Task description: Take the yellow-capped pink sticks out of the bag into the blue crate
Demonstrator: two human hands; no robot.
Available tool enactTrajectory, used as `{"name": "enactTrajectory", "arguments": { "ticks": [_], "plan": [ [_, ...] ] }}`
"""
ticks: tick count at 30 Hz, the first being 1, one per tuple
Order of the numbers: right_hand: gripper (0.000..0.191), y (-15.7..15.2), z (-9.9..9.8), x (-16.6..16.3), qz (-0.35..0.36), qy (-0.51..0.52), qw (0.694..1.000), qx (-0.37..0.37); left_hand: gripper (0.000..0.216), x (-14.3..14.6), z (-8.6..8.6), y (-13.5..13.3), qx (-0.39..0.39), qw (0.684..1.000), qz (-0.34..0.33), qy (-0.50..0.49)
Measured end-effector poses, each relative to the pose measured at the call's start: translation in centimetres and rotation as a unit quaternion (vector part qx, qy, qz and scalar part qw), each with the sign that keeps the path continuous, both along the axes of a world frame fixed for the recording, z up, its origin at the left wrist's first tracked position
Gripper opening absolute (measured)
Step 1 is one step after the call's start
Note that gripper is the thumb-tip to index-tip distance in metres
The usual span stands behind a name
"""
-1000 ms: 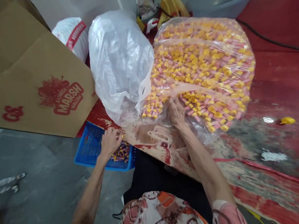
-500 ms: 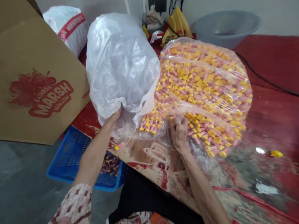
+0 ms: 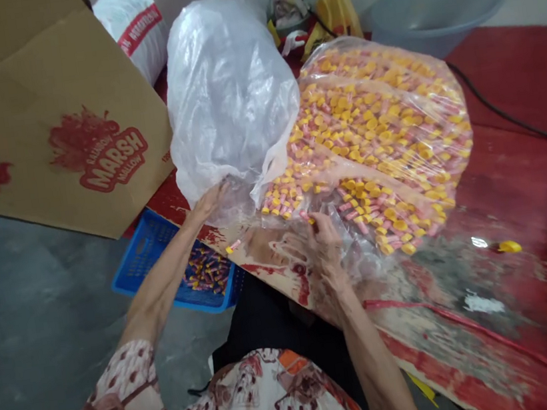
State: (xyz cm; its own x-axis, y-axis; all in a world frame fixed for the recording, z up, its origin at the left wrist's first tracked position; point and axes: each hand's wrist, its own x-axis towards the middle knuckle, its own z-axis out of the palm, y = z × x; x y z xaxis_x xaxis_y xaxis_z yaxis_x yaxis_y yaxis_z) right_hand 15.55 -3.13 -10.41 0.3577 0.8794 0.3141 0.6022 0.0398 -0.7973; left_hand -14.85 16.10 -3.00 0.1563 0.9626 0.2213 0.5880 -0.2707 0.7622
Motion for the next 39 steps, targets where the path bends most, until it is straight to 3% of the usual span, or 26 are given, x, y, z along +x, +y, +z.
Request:
{"name": "enactTrajectory", "arguments": {
  "ticks": [3,6,9,14,21,25,29,31,34,36,39],
  "plan": [
    [0.039,0.1,0.7,-0.7,0.052,0.091,0.994,-0.017,0.022,3.4,-0.6,-3.2,-0.069,0.994,-0.050,-0.074],
    [0.053,-0.1,1.4,-1.5,0.083,0.264,0.960,-0.041,0.025,7.5,-1.6,-7.3,-0.153,0.967,-0.140,-0.146],
    [0.066,-0.8,1.8,-1.9,0.102,0.364,0.924,-0.047,0.021,10.9,-2.1,-10.1,-0.153,0.963,-0.208,-0.079],
    [0.065,-2.1,1.3,-0.4,0.032,0.280,0.958,-0.044,0.016,12.9,-1.3,-10.0,-0.042,0.971,-0.228,0.055],
    [0.058,-2.2,0.6,1.5,0.042,0.252,0.966,-0.044,0.018,13.2,-0.5,-8.6,-0.062,0.963,-0.254,0.066],
    [0.051,-2.3,0.2,1.5,0.019,0.243,0.969,-0.039,0.018,13.2,-1.2,-8.7,-0.105,0.961,-0.256,0.030],
    [0.036,-2.9,0.2,1.7,0.074,0.164,0.981,-0.067,0.015,14.1,-2.4,-10.2,-0.090,0.953,-0.286,0.051],
    [0.035,-3.5,0.2,2.2,0.043,0.066,0.995,-0.063,0.015,15.5,-2.8,-11.7,-0.046,0.944,-0.308,0.111],
    [0.040,-4.2,-0.1,3.4,-0.059,-0.046,0.996,-0.049,0.023,18.1,-2.6,-13.8,0.007,0.919,-0.334,0.209],
    [0.037,-4.3,-0.7,4.3,-0.105,-0.057,0.992,-0.045,0.028,19.6,-2.0,-14.7,0.022,0.904,-0.345,0.249],
    [0.028,-3.9,-1.6,5.1,-0.117,-0.037,0.992,-0.017,0.031,20.5,-1.1,-15.3,0.012,0.895,-0.349,0.277]
  ]
}}
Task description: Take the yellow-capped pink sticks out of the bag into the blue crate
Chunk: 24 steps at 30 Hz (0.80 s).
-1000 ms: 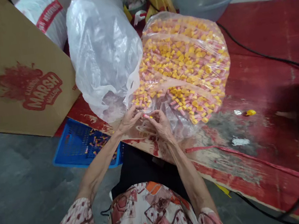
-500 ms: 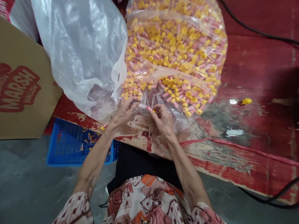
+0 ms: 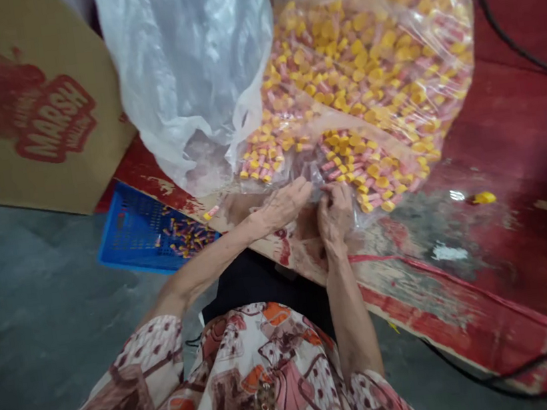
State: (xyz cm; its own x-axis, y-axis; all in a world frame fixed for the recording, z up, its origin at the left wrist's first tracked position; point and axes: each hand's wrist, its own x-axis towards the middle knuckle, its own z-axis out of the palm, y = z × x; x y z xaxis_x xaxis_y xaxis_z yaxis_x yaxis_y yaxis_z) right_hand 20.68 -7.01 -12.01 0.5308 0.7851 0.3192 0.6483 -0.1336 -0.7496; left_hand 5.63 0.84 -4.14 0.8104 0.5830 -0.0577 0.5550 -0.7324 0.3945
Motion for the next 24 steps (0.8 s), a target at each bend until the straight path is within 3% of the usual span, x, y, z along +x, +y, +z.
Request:
{"name": "enactTrajectory", "arguments": {
  "ticks": [5,9,12,15,20,24],
  "plan": [
    [0.023,0.4,-0.6,0.3,-0.004,0.003,1.000,0.023,0.031,0.0,-0.2,-1.5,-0.008,0.999,0.034,-0.026],
    [0.022,0.2,-0.3,0.5,-0.002,0.008,0.999,0.040,0.016,-1.4,-0.3,-2.0,0.002,0.997,0.034,-0.062],
    [0.022,0.3,-0.2,0.8,-0.012,0.003,0.999,0.041,0.010,-5.8,-0.3,-1.2,0.051,0.981,0.157,-0.107],
    [0.022,0.5,-0.1,0.9,-0.022,-0.008,0.999,0.033,0.010,-12.3,-1.1,-0.5,0.072,0.943,0.306,-0.107],
    [0.018,0.5,0.2,0.7,-0.037,-0.033,0.998,0.031,0.009,-22.3,-2.6,-1.9,0.090,0.907,0.405,-0.064],
    [0.015,0.6,0.1,1.0,-0.036,-0.023,0.998,0.040,0.013,-26.4,-2.8,-4.2,0.124,0.851,0.509,-0.029]
  ]
}}
